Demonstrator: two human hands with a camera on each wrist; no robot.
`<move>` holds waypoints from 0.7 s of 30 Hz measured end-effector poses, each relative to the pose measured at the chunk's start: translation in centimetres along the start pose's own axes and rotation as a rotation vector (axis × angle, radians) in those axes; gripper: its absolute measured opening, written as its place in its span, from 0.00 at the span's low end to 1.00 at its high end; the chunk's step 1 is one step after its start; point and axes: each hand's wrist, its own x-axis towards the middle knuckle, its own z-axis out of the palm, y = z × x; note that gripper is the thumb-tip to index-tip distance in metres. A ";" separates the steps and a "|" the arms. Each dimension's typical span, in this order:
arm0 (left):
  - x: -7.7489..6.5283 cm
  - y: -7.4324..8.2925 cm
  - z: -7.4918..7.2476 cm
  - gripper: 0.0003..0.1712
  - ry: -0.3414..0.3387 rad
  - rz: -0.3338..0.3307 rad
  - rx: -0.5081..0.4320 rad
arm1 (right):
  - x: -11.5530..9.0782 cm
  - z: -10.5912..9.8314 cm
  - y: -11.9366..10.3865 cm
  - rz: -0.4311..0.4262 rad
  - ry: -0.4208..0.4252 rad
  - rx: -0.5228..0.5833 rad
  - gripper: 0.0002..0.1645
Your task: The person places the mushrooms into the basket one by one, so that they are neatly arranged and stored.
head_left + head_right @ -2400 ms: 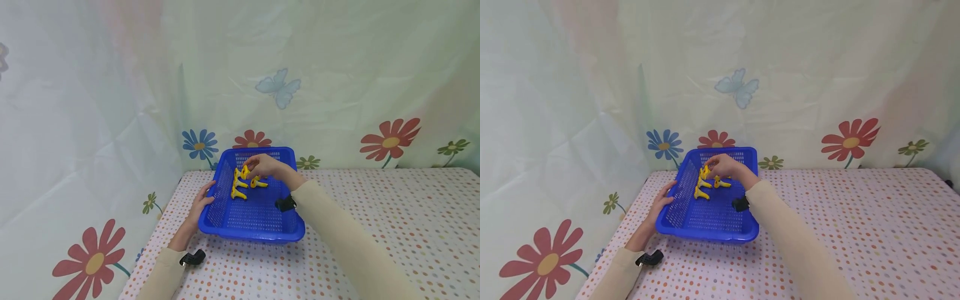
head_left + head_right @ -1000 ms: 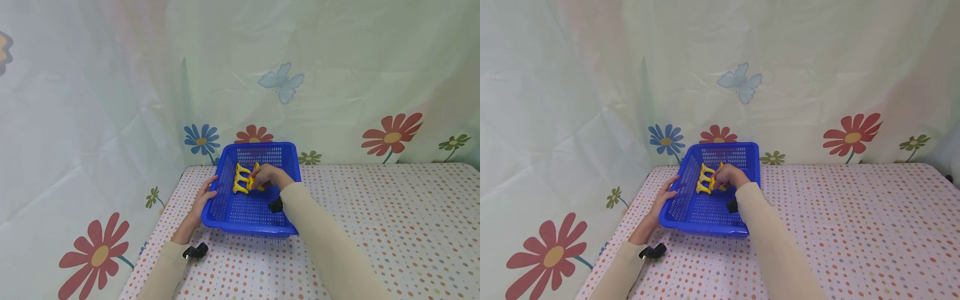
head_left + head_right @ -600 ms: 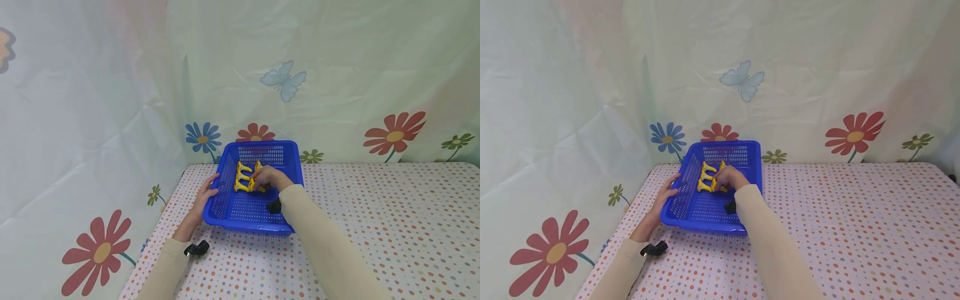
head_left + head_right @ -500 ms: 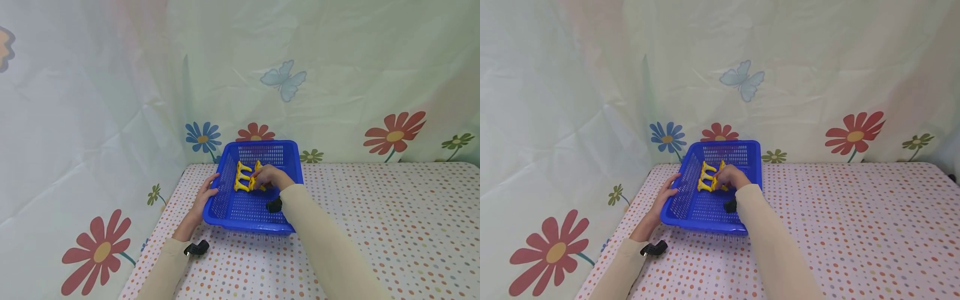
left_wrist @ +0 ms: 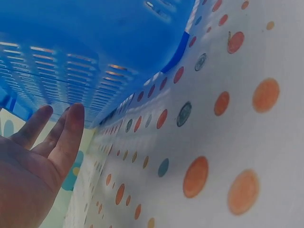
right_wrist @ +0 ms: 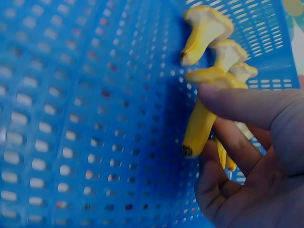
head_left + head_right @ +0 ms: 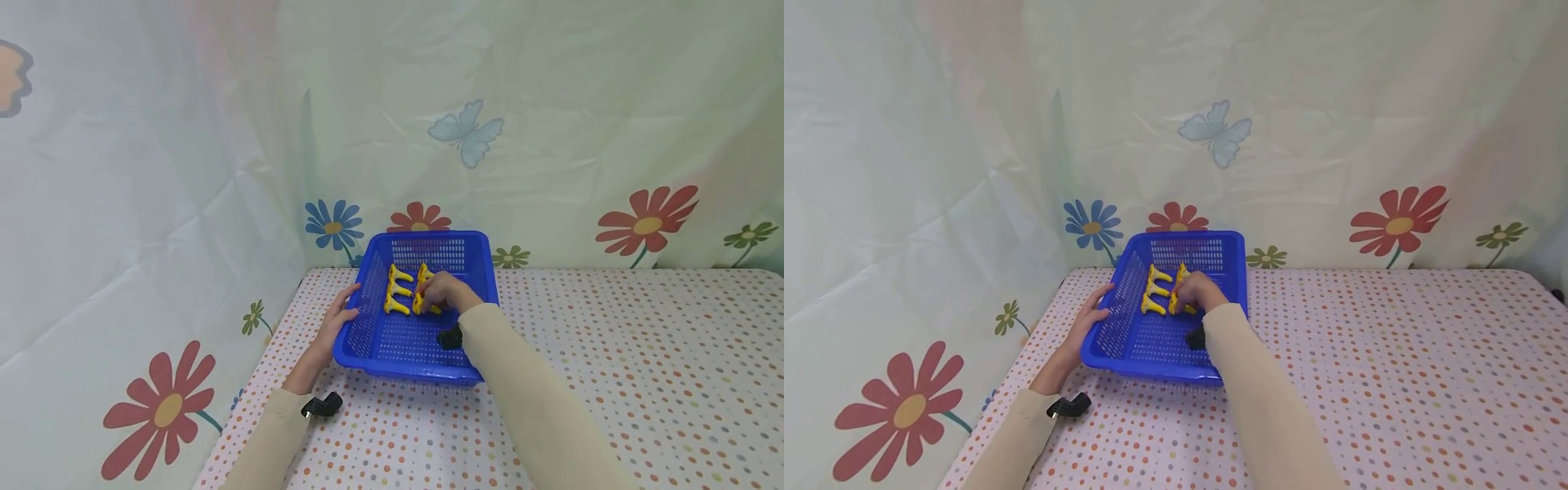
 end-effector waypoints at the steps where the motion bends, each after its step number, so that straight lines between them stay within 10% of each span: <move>1: 0.0 0.0 0.0 0.27 -0.006 0.003 0.005 | -0.1 -0.1 0.0 0.001 0.000 -0.002 0.20; 21: -0.2 -0.1 0.2 0.28 0.007 -0.024 0.040 | -0.1 -0.1 0.4 -0.023 0.030 -0.078 0.22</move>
